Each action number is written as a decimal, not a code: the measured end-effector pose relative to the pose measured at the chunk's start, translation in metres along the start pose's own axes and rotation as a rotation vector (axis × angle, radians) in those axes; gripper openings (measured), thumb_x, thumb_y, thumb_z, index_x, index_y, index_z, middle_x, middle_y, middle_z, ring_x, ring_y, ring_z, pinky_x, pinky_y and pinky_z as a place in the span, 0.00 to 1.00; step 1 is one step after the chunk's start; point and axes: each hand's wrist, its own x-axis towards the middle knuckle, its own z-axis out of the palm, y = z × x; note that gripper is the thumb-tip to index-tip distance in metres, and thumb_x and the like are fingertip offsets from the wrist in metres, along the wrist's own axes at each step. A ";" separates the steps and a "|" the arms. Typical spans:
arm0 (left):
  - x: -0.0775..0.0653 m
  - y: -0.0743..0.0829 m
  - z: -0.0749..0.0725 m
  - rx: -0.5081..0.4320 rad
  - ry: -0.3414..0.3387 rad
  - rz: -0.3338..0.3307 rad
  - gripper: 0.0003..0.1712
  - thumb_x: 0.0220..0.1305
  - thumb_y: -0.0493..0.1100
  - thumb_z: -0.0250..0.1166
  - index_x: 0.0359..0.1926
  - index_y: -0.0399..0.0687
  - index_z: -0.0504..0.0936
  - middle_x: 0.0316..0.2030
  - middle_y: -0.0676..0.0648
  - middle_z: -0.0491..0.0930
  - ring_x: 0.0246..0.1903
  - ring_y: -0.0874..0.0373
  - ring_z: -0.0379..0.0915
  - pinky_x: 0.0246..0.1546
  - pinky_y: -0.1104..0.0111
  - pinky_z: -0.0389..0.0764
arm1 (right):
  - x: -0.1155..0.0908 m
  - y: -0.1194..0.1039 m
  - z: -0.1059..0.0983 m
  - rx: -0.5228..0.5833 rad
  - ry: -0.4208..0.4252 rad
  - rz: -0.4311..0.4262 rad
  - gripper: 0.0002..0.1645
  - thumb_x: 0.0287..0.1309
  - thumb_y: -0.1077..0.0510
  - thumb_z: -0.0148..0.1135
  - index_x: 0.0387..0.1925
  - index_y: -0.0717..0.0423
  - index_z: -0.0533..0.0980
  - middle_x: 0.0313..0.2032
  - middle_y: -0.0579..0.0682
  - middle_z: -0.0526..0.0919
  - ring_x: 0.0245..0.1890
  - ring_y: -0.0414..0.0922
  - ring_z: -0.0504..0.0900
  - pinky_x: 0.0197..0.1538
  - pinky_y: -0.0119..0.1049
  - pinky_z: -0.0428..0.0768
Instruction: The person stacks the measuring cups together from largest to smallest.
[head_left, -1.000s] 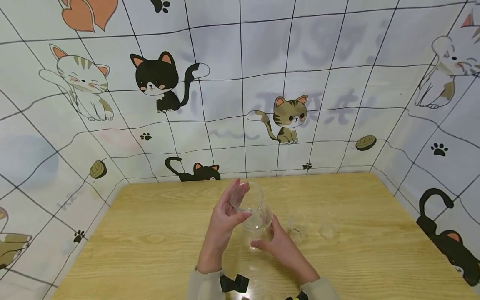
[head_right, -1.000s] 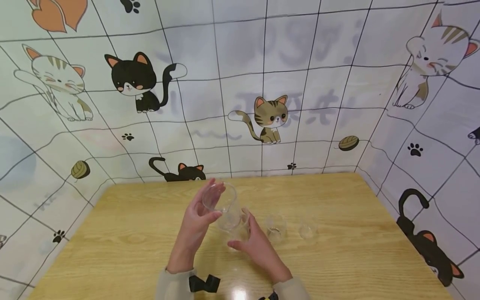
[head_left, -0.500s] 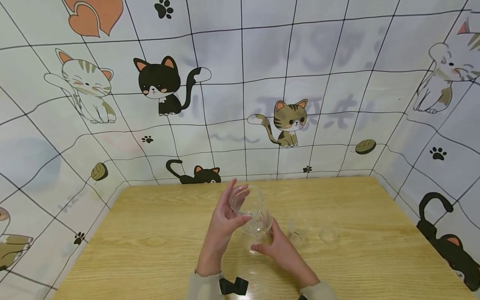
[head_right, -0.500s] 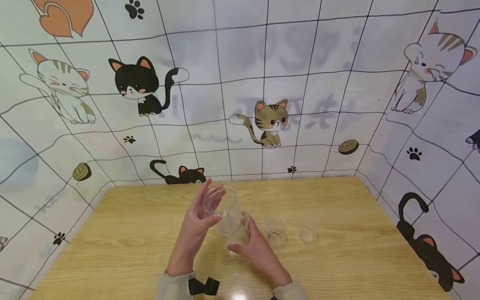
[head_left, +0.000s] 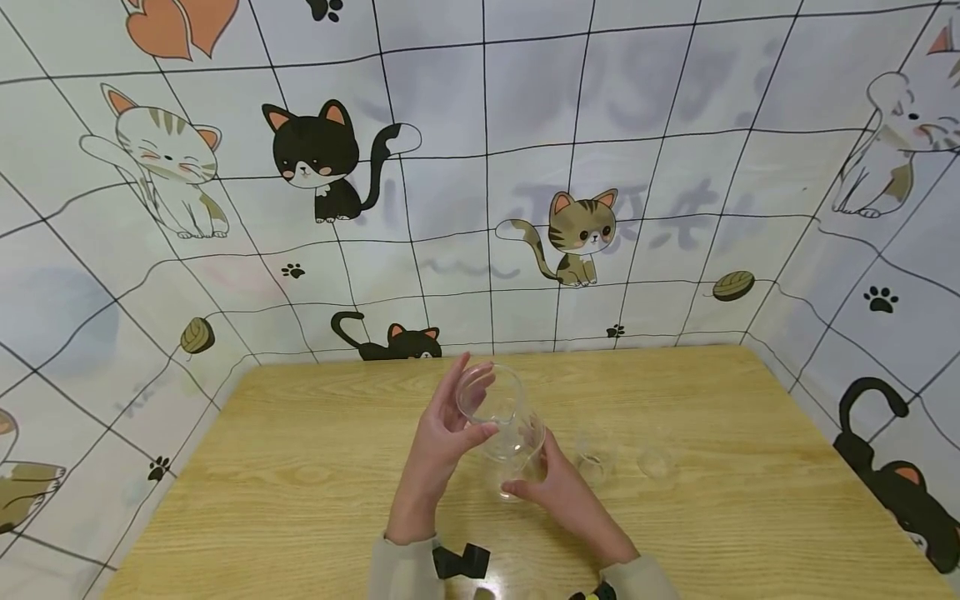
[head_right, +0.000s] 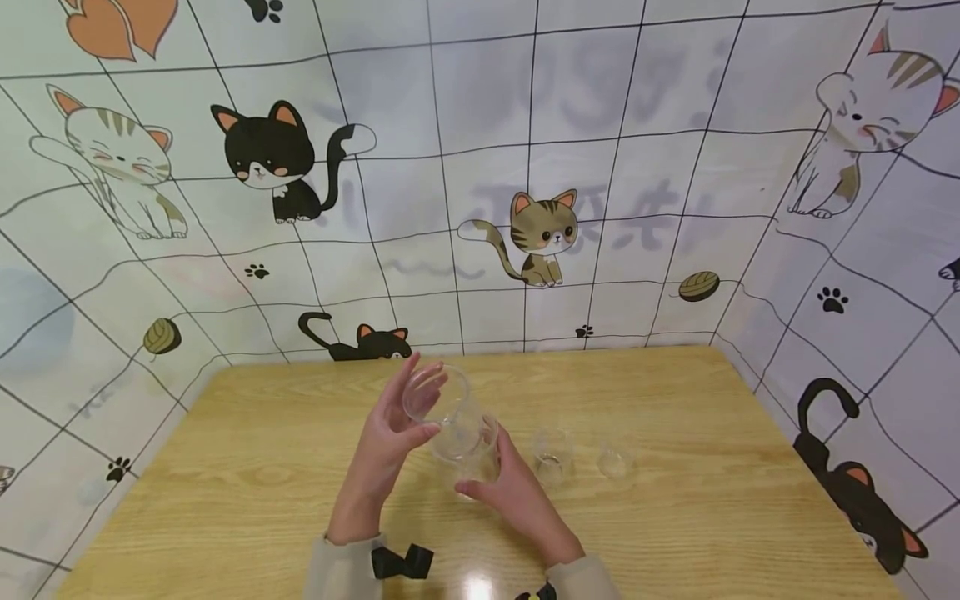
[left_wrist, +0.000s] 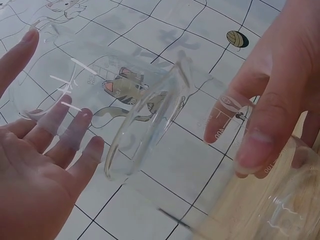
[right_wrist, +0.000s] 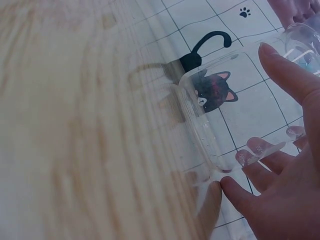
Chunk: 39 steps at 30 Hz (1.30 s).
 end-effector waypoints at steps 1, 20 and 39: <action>0.000 0.000 0.000 0.013 -0.002 0.000 0.49 0.48 0.32 0.67 0.67 0.54 0.51 0.62 0.44 0.61 0.61 0.49 0.55 0.61 0.64 0.52 | 0.000 0.000 0.000 0.005 -0.002 -0.005 0.58 0.37 0.44 0.71 0.66 0.33 0.44 0.62 0.48 0.60 0.61 0.52 0.59 0.59 0.54 0.57; -0.001 0.007 0.007 0.103 -0.007 -0.017 0.48 0.50 0.30 0.65 0.68 0.55 0.50 0.62 0.44 0.61 0.60 0.46 0.56 0.59 0.53 0.55 | 0.000 0.003 0.000 0.009 -0.005 -0.014 0.58 0.38 0.43 0.71 0.66 0.31 0.43 0.62 0.48 0.60 0.60 0.54 0.60 0.57 0.57 0.58; -0.003 0.006 0.001 0.262 -0.072 -0.023 0.50 0.47 0.33 0.68 0.67 0.56 0.50 0.60 0.45 0.64 0.60 0.52 0.56 0.62 0.54 0.47 | -0.004 -0.009 -0.001 0.011 -0.021 0.003 0.58 0.39 0.45 0.70 0.66 0.34 0.44 0.63 0.48 0.59 0.60 0.56 0.60 0.56 0.59 0.58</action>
